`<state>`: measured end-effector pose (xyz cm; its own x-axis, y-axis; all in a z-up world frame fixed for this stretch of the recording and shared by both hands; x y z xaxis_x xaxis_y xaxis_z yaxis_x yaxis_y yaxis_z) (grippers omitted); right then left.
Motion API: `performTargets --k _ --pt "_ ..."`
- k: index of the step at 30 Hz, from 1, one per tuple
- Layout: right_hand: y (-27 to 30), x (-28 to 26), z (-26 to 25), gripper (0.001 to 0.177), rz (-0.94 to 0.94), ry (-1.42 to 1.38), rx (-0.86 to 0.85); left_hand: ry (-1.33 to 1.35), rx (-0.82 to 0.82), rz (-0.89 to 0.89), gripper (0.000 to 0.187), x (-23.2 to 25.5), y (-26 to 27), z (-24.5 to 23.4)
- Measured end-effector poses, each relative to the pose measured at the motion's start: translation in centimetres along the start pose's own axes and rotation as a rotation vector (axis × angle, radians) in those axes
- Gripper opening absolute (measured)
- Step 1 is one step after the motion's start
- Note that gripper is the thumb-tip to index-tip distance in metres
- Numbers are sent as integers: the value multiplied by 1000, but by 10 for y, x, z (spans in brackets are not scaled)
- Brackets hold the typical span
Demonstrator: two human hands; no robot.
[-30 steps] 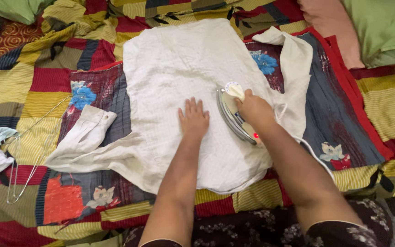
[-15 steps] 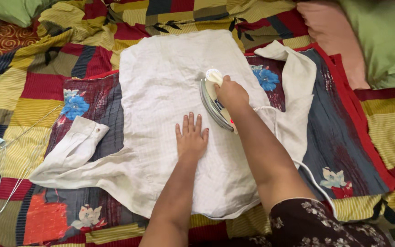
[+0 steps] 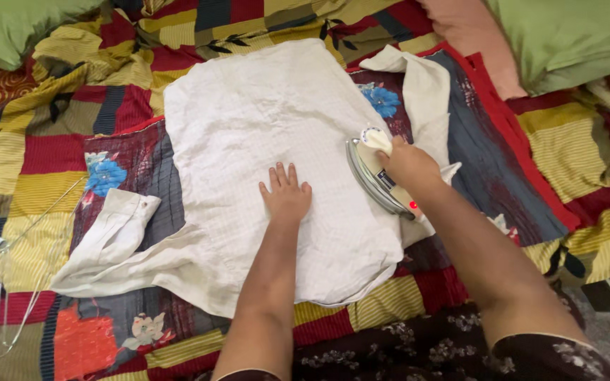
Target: The person irons a white long-sleeved shirt on a bed, smoothing the sleeves and body with an electric iron. They reposition the garment multiple times to flatten different sections and continue ironing until the end of the clip.
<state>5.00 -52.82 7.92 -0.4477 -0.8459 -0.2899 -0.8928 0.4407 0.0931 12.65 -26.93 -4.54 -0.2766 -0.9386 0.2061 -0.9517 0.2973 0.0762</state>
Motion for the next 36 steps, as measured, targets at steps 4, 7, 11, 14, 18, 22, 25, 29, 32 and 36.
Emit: performTargets --k 4,7,11,14,18,22,25,29,32,36 --pt "-10 1 6 52 38 -3 62 -11 51 26 75 29 -19 5" --pt "-31 -11 13 51 61 -27 96 33 224 247 67 52 -10 19" --pt "-69 -32 16 52 58 -43 112 18 195 211 65 55 -5 19" --pt "-100 -47 16 53 51 -56 98 26 158 200 66 56 -3 12" --pt "-143 -69 26 54 0 -54 108 23 98 183 68 57 0 6" --pt "-179 -89 31 54 -45 -96 148 37 73 180 69 58 -1 1" --pt "-191 -96 34 53 -19 -105 129 43 61 182 69 58 -1 -2" --pt "-180 -86 33 55 -47 -130 121 27 51 175 70 58 -3 -4" --pt "-147 -59 34 55 -35 -133 71 26 57 175 70 58 -2 -3" --pt "-98 -17 26 57 -19 -110 48 18 76 183 69 59 -2 -1"
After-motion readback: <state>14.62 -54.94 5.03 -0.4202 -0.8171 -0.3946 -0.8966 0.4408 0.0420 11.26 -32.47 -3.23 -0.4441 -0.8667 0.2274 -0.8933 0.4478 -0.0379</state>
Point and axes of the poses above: each hand's wrist, its own y-axis away from the middle knuckle, its own z-axis out of the palm, x = y × z, the point moved 4 cm from there along -y, towards the middle knuckle, and after that the axes turned 7 degrees about z, right-handed, at the moved point
